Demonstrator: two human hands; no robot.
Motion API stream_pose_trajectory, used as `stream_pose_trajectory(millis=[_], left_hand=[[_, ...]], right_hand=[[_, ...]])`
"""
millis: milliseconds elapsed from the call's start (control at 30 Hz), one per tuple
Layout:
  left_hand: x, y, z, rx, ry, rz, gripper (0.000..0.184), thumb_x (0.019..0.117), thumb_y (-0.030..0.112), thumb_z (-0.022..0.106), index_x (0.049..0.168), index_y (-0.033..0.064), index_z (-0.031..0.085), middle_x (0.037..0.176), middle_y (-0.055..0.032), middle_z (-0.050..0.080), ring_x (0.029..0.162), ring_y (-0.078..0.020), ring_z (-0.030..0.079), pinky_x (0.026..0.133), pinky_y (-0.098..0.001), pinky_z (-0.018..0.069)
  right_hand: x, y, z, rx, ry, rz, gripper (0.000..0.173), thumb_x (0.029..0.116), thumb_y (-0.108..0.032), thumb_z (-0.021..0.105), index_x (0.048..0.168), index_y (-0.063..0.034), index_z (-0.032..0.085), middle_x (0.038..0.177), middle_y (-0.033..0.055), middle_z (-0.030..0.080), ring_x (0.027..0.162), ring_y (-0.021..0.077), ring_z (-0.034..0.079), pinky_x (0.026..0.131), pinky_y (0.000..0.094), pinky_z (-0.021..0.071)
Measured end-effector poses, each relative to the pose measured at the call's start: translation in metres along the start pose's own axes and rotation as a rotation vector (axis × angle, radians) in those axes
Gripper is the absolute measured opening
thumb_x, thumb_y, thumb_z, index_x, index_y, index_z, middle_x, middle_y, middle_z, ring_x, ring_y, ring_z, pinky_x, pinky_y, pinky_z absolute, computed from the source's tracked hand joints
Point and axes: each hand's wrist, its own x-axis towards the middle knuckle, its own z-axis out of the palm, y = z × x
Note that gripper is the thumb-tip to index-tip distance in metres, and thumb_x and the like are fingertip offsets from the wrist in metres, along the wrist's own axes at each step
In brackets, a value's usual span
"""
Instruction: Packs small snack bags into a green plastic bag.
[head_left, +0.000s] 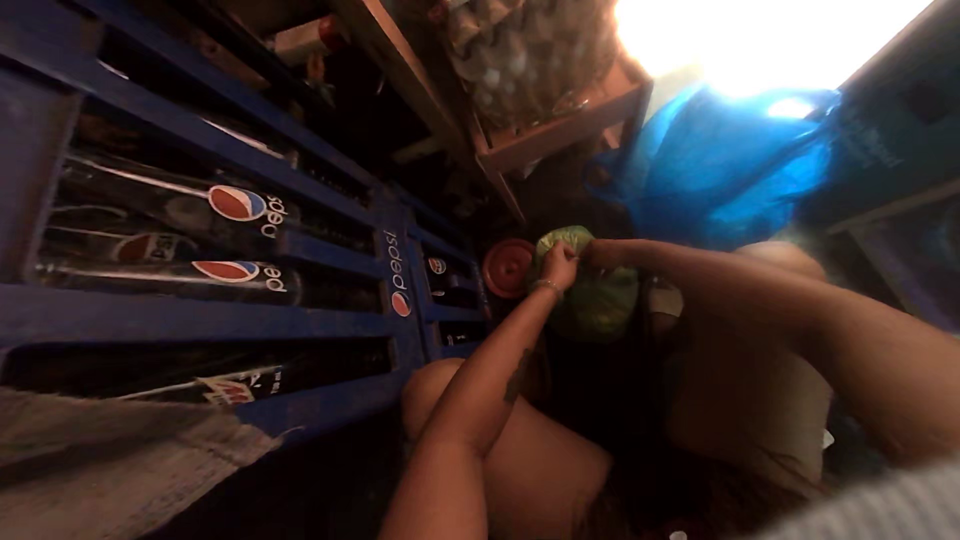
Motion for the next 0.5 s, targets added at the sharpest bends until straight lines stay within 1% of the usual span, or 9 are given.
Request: stream_pose_trajectory(millis=[33, 133, 233, 300, 367, 400, 433, 467, 500], left_hand=[[0.002, -0.002, 0.0, -0.028, 0.0, -0.014, 0.034, 0.1051, 0.011, 0.056, 0.134, -0.0055, 0.054, 0.128, -0.0287, 0.061, 0.112, -0.0389, 0.066, 0.096, -0.0525, 0.0551], [0.002, -0.004, 0.001, -0.186, -0.008, -0.032, 0.034, 0.1063, 0.012, 0.055, 0.134, -0.0075, 0.053, 0.126, -0.0284, 0.061, 0.106, -0.0345, 0.068, 0.092, -0.0464, 0.0568], [0.003, -0.003, 0.002, -0.366, -0.012, -0.07, 0.038, 0.1114, 0.017, 0.042, 0.141, -0.0061, 0.048, 0.129, -0.0282, 0.058, 0.103, -0.0326, 0.067, 0.089, -0.0453, 0.057], [0.002, -0.002, -0.001, -0.313, -0.063, -0.051, 0.036, 0.1108, 0.009, 0.037, 0.143, -0.0034, 0.048, 0.133, -0.025, 0.057, 0.106, -0.0293, 0.065, 0.09, -0.0425, 0.0545], [0.006, -0.009, -0.001, -0.125, -0.105, 0.052, 0.039, 0.1031, -0.005, 0.044, 0.142, -0.0028, 0.052, 0.139, -0.0247, 0.056, 0.116, -0.0326, 0.063, 0.096, -0.0466, 0.0525], [0.007, -0.012, 0.0, -0.023, -0.109, 0.116, 0.042, 0.0991, -0.008, 0.051, 0.14, -0.0037, 0.054, 0.142, -0.026, 0.055, 0.124, -0.0357, 0.059, 0.103, -0.0493, 0.0494], [0.007, -0.013, 0.0, 0.063, -0.105, 0.159, 0.042, 0.0966, -0.007, 0.057, 0.139, -0.0049, 0.056, 0.143, -0.0273, 0.053, 0.131, -0.0376, 0.054, 0.11, -0.0501, 0.0439], [0.006, -0.013, 0.0, 0.137, -0.094, 0.182, 0.041, 0.0951, -0.004, 0.062, 0.136, -0.0057, 0.058, 0.142, -0.0278, 0.053, 0.134, -0.0381, 0.052, 0.113, -0.0499, 0.0412], [0.006, -0.011, 0.0, 0.203, -0.091, 0.189, 0.039, 0.0948, -0.001, 0.065, 0.134, -0.0062, 0.06, 0.141, -0.0277, 0.054, 0.134, -0.0377, 0.052, 0.114, -0.0488, 0.0405]], right_hand=[[-0.003, -0.003, 0.001, 0.002, 0.002, 0.001, 0.024, 0.1085, -0.011, 0.047, 0.121, 0.003, 0.06, 0.101, 0.0152, 0.064, 0.082, 0.0193, 0.062, 0.075, 0.038, 0.0532], [-0.043, -0.035, 0.002, 0.036, 0.034, 0.083, 0.03, 0.1094, -0.012, 0.047, 0.13, 0.0072, 0.058, 0.114, 0.0222, 0.064, 0.091, 0.0254, 0.062, 0.086, 0.0414, 0.051], [-0.055, -0.04, 0.001, 0.075, 0.076, 0.077, 0.029, 0.1096, -0.014, 0.048, 0.125, 0.0081, 0.057, 0.105, 0.0188, 0.061, 0.079, 0.02, 0.056, 0.077, 0.0353, 0.0505], [-0.055, -0.04, -0.002, 0.08, 0.072, 0.085, 0.03, 0.1103, -0.014, 0.045, 0.128, 0.0088, 0.056, 0.108, 0.0206, 0.061, 0.082, 0.0217, 0.058, 0.08, 0.0371, 0.051], [-0.054, -0.04, -0.003, 0.05, 0.082, 0.085, 0.031, 0.1109, -0.014, 0.043, 0.129, 0.0086, 0.054, 0.11, 0.0215, 0.06, 0.084, 0.0239, 0.058, 0.08, 0.0387, 0.0504], [-0.054, -0.04, -0.003, 0.027, 0.08, 0.085, 0.032, 0.1115, -0.014, 0.042, 0.131, 0.0088, 0.053, 0.113, 0.0228, 0.06, 0.087, 0.0258, 0.058, 0.082, 0.04, 0.0503], [-0.054, -0.041, -0.004, 0.013, 0.072, 0.085, 0.035, 0.1117, -0.014, 0.041, 0.133, 0.0107, 0.053, 0.119, 0.027, 0.06, 0.093, 0.0305, 0.061, 0.087, 0.0438, 0.0503], [-0.055, -0.041, -0.005, -0.004, 0.066, 0.082, 0.036, 0.1118, -0.014, 0.04, 0.134, 0.0121, 0.052, 0.123, 0.0296, 0.059, 0.097, 0.0335, 0.062, 0.091, 0.0463, 0.0499], [-0.055, -0.041, -0.004, -0.015, 0.066, 0.081, 0.037, 0.1119, -0.015, 0.04, 0.133, 0.0126, 0.052, 0.122, 0.0296, 0.059, 0.097, 0.0331, 0.061, 0.09, 0.046, 0.0494]])
